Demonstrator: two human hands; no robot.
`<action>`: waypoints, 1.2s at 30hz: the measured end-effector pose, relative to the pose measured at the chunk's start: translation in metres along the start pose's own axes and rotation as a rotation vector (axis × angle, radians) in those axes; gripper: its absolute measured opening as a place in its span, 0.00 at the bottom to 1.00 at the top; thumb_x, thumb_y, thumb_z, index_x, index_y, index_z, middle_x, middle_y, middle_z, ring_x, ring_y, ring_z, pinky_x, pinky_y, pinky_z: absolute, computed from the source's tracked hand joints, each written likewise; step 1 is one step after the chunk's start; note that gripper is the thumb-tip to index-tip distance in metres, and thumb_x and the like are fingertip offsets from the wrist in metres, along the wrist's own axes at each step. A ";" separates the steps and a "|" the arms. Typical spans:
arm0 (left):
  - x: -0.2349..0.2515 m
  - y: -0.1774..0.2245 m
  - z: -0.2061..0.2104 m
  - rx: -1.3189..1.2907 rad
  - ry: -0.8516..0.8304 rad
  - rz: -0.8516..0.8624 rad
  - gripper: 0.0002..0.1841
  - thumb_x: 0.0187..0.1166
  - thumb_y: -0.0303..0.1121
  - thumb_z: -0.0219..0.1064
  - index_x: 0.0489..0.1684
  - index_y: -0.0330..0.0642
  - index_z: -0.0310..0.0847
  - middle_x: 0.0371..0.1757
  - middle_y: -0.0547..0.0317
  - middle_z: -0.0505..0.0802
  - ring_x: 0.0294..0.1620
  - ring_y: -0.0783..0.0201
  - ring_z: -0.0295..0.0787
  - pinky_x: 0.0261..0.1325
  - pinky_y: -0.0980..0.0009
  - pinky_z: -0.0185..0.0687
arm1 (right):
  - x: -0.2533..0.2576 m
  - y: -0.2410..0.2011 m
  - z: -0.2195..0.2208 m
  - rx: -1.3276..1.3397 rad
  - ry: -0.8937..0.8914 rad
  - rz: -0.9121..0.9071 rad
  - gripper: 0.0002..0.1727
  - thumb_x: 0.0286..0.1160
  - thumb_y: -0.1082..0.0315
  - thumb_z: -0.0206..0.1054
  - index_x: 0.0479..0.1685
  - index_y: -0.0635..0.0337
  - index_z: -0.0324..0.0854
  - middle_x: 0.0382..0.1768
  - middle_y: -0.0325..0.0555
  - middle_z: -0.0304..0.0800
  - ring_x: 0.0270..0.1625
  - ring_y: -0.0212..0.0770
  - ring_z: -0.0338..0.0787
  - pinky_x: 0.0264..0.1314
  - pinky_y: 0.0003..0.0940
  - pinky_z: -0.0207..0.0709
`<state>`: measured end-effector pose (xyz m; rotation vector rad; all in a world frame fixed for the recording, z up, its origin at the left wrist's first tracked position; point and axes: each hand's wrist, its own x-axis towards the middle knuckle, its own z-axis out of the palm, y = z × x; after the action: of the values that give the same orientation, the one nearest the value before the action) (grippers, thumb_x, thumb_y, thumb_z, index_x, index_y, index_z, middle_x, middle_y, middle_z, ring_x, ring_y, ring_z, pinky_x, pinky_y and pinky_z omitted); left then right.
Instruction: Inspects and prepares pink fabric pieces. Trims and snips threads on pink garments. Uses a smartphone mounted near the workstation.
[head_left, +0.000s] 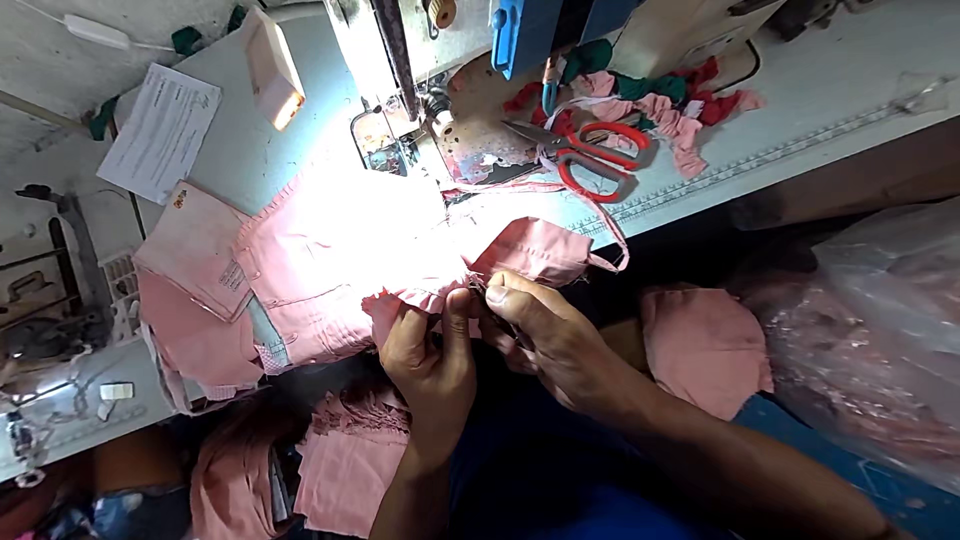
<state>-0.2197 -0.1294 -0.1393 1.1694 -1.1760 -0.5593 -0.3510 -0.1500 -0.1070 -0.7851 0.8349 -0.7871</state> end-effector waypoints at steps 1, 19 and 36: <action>0.000 0.000 0.000 0.002 0.003 0.000 0.02 0.81 0.25 0.70 0.42 0.36 0.88 0.37 0.65 0.94 0.39 0.73 0.92 0.46 0.74 0.91 | 0.000 0.000 0.000 0.000 -0.001 0.001 0.15 0.93 0.59 0.49 0.34 0.50 0.72 0.20 0.32 0.69 0.17 0.21 0.63 0.18 0.13 0.54; -0.003 -0.003 0.002 0.036 -0.017 -0.012 0.03 0.81 0.26 0.69 0.42 0.35 0.87 0.35 0.65 0.93 0.37 0.73 0.91 0.43 0.75 0.91 | 0.006 0.005 0.002 0.218 0.034 0.035 0.16 0.91 0.65 0.50 0.29 0.52 0.72 0.17 0.34 0.70 0.14 0.20 0.63 0.16 0.11 0.54; 0.001 -0.004 0.002 -0.055 0.040 -0.071 0.04 0.83 0.30 0.69 0.43 0.41 0.88 0.37 0.70 0.96 0.39 0.73 0.95 0.49 0.73 0.94 | 0.017 -0.025 -0.029 -0.487 0.173 -0.453 0.15 0.81 0.52 0.67 0.51 0.54 0.83 0.25 0.26 0.77 0.23 0.17 0.72 0.24 0.15 0.67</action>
<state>-0.2201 -0.1322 -0.1423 1.1734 -1.0819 -0.6161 -0.3752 -0.1845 -0.1043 -1.3850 1.0379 -1.0796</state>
